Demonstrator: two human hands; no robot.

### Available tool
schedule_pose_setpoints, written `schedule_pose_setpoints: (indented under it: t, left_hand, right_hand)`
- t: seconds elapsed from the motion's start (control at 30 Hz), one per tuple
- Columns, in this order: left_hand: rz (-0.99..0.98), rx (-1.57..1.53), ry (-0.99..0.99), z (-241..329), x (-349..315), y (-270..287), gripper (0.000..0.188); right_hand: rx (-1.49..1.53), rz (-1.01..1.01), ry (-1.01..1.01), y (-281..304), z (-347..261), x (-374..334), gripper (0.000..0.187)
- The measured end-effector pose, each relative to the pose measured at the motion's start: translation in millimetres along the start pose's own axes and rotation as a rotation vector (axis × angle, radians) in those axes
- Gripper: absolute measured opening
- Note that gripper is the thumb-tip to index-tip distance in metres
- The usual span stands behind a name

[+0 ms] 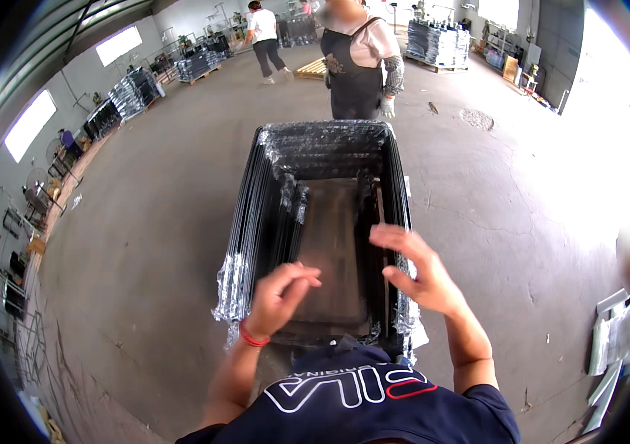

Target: The person stacks multiple black metal chairs wrapped in plastic onto a wooden pallet. They lift and place the chairs one by one, aligning them into a neat pile.

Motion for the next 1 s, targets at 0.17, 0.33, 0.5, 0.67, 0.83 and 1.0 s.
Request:
schedule_pose_setpoints:
  t: [0.17,0.33,0.5,0.67,0.83,1.0]
  left_hand:
    - [0.406,0.227,-0.626,107,23,50,0.018]
    - [0.67,0.45,-1.154,180,3,69,0.031]
    - [0.691,0.433,-1.239,181,-3,64,0.028]
    - [0.722,0.429,-1.266,182,-1,64,0.024]
    - [0.741,0.415,-1.275,184,-7,67,0.02]
    - [0.758,0.41,-1.236,180,-8,73,0.017]
  right_hand:
    - [-0.135,0.333,0.551,53,-86,18,0.05]
    - [-0.11,0.503,0.857,80,-122,11,0.058]
    - [-0.13,0.479,0.863,78,-127,4,0.053]
    - [-0.152,0.454,0.841,88,-137,-3,0.049]
    - [-0.151,0.42,0.783,92,-148,-15,0.045]
    - [-0.116,0.375,0.688,85,-150,-15,0.04]
Point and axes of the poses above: each hand's wrist, its own x-axis towards the middle knuckle, its own y-axis out of the back of the hand, z = x × y, the point moved 2 cm from there along x, towards the middle knuckle, and after that the axes turned 4 degrees about -z, right-handed, at the moved point
